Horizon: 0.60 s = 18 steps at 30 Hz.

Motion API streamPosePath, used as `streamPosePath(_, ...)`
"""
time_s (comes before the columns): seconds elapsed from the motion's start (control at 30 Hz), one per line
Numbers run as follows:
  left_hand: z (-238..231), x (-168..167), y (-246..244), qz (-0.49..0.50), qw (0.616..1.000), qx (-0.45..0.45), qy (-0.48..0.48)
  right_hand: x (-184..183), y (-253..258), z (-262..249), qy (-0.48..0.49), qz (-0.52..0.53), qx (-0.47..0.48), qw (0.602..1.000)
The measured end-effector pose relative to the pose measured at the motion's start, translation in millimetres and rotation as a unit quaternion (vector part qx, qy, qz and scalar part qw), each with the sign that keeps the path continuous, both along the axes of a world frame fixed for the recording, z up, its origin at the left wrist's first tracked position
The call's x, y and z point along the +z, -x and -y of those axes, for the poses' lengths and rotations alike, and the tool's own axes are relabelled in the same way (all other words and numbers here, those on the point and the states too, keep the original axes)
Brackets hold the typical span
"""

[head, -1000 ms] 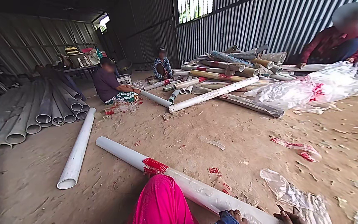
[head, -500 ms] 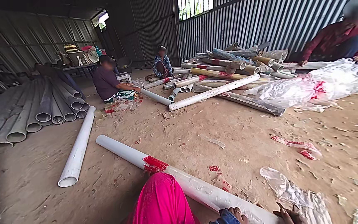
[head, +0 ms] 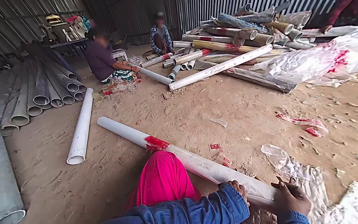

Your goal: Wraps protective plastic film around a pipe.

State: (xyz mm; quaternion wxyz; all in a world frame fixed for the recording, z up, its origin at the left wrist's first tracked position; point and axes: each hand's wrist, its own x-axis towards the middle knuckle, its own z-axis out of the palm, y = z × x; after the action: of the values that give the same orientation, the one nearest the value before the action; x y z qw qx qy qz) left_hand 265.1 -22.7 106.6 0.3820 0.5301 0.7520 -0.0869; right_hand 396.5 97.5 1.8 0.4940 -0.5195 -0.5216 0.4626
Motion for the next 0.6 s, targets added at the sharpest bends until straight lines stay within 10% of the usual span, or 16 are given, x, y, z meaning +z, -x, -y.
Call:
streamPosePath(0.43,26.7,-6.2,4.9,0.039,0.993,-0.019,-0.113,-10.5,-5.3,2.9,0.021,0.054,-0.011,0.998)
streamPosePath(0.6,11.8,12.4,6.0,0.023,0.999,-0.013,-0.019,-6.8,-6.3,5.3,0.056,0.059,-0.020,0.996)
